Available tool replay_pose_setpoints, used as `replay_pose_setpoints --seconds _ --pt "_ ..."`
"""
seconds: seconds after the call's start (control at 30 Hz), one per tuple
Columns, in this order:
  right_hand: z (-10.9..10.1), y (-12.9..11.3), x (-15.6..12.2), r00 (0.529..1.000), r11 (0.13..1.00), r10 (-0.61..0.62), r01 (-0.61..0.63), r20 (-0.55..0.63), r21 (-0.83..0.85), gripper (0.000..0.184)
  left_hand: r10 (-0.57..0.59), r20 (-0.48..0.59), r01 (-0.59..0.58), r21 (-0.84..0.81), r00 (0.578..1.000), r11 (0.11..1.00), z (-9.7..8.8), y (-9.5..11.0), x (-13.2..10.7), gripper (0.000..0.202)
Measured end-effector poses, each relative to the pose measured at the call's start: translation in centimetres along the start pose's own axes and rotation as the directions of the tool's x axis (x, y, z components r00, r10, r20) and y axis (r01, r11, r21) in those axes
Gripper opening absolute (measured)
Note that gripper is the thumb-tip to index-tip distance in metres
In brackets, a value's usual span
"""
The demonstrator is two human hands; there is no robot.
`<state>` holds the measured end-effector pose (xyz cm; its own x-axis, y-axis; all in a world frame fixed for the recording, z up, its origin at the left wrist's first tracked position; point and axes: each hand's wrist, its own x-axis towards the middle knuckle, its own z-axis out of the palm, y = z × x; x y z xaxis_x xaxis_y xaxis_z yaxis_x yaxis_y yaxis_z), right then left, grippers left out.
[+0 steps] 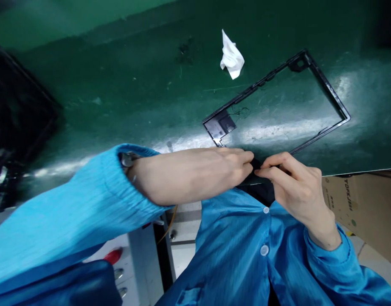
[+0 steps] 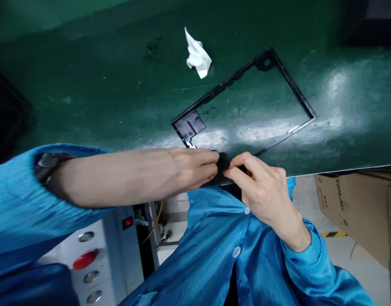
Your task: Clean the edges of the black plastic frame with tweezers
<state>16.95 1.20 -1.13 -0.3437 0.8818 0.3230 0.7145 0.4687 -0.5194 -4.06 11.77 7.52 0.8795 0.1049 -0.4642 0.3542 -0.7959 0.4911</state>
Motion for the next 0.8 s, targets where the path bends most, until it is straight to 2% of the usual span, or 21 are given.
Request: replay_pose_setpoints --seconds 0.1,0.2,0.4,0.57,0.8 --pt "-0.1 0.0 -0.1 1.000 1.000 -0.005 0.005 -0.002 0.002 0.035 -0.001 -0.049 0.001 -0.013 0.999 1.000 0.5 -0.2 -0.1 0.025" --pt "-0.1 -0.1 -0.1 1.000 1.000 -0.003 0.003 -0.007 -0.001 0.035 0.003 -0.092 -0.011 -0.093 0.996 0.996 1.3 -0.5 -0.3 0.022" --pt "-0.1 0.0 0.0 1.000 1.000 0.000 0.000 -0.013 -0.014 0.031 -0.064 -0.146 0.033 -0.206 0.987 0.978 2.4 -0.9 -0.9 0.016" --pt "0.0 -0.1 0.0 1.000 1.000 0.003 -0.003 -0.019 -0.015 0.028 -0.061 -0.193 0.014 -0.235 0.979 0.972 2.4 -1.1 -0.9 0.021" --pt "0.0 0.0 -0.1 1.000 1.000 0.008 -0.008 -0.012 -0.006 0.029 -0.064 -0.176 0.023 -0.226 0.982 0.974 2.0 -1.2 -0.8 0.025"
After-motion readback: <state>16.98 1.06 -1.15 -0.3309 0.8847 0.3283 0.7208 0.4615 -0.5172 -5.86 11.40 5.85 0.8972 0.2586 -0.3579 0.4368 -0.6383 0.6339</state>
